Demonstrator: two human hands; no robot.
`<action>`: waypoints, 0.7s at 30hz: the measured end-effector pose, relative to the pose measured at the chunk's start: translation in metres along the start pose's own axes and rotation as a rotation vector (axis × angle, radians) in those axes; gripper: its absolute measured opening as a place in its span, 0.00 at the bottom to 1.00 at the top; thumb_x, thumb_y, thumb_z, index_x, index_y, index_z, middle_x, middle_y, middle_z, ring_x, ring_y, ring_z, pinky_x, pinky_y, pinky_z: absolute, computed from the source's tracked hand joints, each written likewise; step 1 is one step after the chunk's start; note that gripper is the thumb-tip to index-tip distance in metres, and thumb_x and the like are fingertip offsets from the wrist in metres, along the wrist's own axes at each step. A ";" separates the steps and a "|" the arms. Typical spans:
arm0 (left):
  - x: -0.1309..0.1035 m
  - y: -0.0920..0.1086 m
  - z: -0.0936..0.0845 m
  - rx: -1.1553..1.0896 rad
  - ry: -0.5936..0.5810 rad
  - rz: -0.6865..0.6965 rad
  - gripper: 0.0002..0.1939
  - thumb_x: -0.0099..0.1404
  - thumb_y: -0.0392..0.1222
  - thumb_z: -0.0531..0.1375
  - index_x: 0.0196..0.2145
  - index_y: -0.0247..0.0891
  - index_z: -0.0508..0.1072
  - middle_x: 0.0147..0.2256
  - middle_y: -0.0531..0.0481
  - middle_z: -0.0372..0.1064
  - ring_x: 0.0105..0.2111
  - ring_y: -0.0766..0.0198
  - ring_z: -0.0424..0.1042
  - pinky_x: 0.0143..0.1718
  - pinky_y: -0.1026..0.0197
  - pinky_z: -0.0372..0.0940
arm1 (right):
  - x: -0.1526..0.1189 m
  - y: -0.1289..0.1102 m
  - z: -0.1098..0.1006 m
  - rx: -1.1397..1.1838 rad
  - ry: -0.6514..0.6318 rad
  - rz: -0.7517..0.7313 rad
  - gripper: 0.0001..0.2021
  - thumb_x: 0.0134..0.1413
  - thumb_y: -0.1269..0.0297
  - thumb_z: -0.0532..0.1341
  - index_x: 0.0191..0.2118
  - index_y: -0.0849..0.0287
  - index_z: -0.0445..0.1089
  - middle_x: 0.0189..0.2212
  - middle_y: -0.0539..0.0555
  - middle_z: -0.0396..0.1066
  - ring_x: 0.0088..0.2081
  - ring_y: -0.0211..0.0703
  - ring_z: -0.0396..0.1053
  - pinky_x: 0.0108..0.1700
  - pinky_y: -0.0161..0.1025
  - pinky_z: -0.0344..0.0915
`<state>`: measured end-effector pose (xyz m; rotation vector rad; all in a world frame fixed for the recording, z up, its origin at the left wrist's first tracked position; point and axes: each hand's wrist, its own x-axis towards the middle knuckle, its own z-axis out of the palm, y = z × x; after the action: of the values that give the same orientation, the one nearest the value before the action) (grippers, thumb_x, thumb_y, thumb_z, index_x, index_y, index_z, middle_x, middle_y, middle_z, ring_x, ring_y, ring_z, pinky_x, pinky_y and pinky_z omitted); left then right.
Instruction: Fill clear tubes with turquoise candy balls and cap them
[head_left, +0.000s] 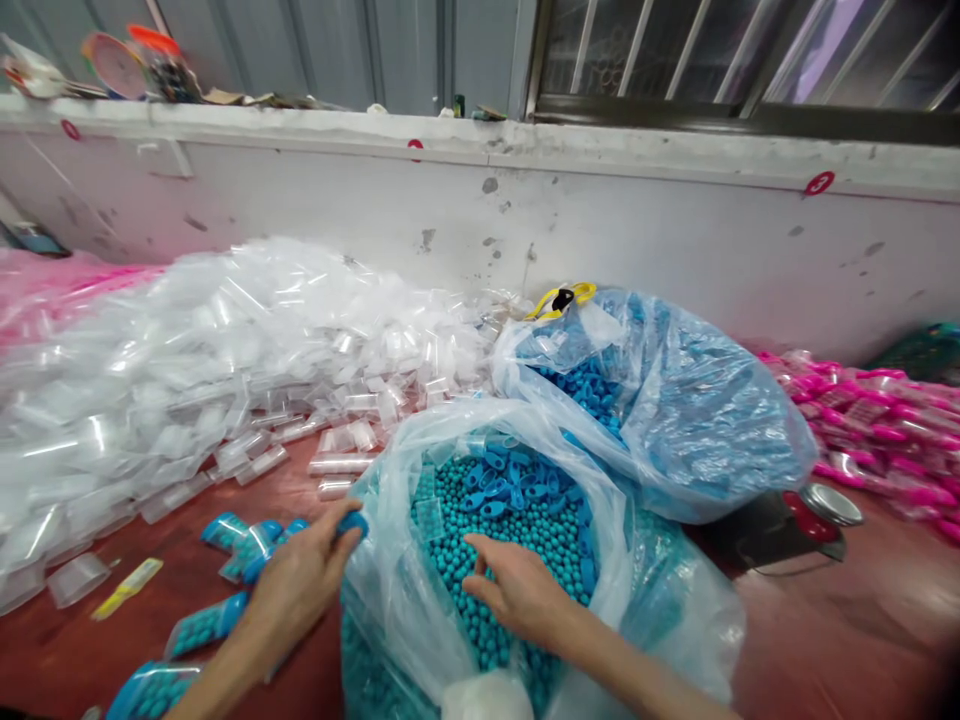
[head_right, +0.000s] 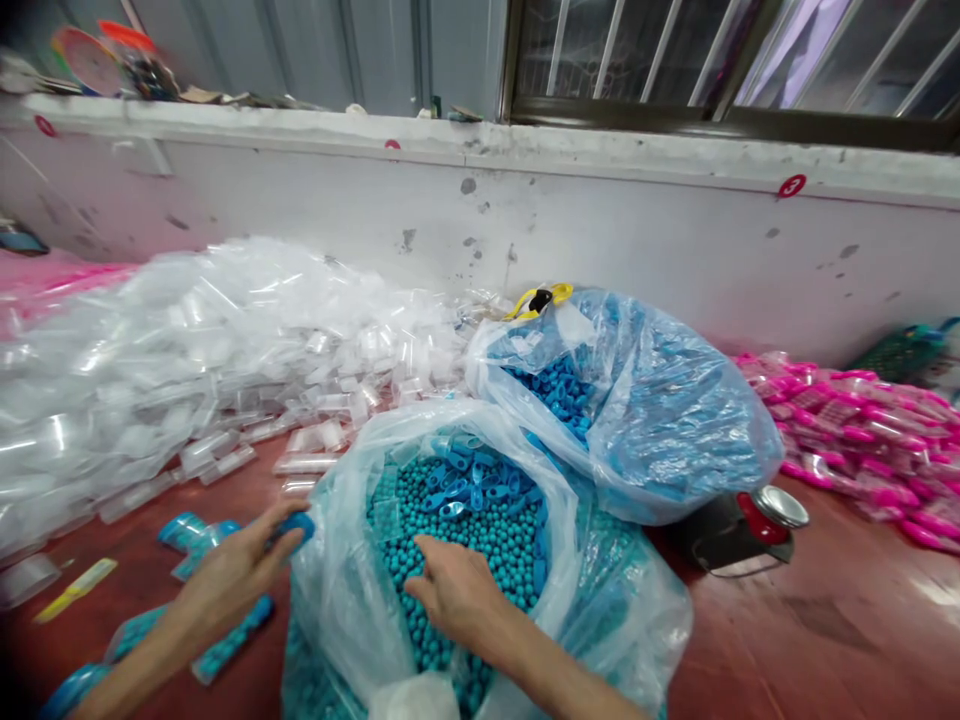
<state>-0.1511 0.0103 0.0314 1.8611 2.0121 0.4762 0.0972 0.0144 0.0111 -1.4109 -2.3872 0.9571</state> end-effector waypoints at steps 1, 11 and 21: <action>0.001 -0.010 -0.007 0.137 0.102 -0.025 0.19 0.61 0.46 0.45 0.46 0.37 0.63 0.37 0.44 0.68 0.38 0.53 0.67 0.40 0.54 0.59 | 0.010 0.001 -0.001 -0.017 0.047 -0.001 0.18 0.53 0.63 0.53 0.51 0.59 0.61 0.38 0.55 0.70 0.42 0.47 0.67 0.44 0.40 0.59; 0.011 0.047 0.036 -0.091 0.139 0.222 0.21 0.61 0.45 0.45 0.50 0.37 0.62 0.39 0.45 0.68 0.35 0.59 0.70 0.38 0.60 0.63 | 0.089 0.001 0.032 0.248 0.072 0.043 0.12 0.39 0.73 0.60 0.34 0.58 0.62 0.38 0.53 0.62 0.40 0.47 0.65 0.44 0.45 0.60; 0.032 0.075 0.103 -0.378 -0.421 0.219 0.13 0.57 0.38 0.47 0.31 0.36 0.70 0.30 0.49 0.71 0.33 0.62 0.68 0.34 0.64 0.59 | 0.032 0.043 0.026 0.643 0.046 0.324 0.00 0.47 0.68 0.49 0.28 0.57 0.54 0.11 0.40 0.55 0.12 0.32 0.57 0.17 0.32 0.63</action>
<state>-0.0388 0.0486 -0.0247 1.7692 1.3512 0.4404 0.0985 0.0444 -0.0405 -1.5264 -1.6007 1.5640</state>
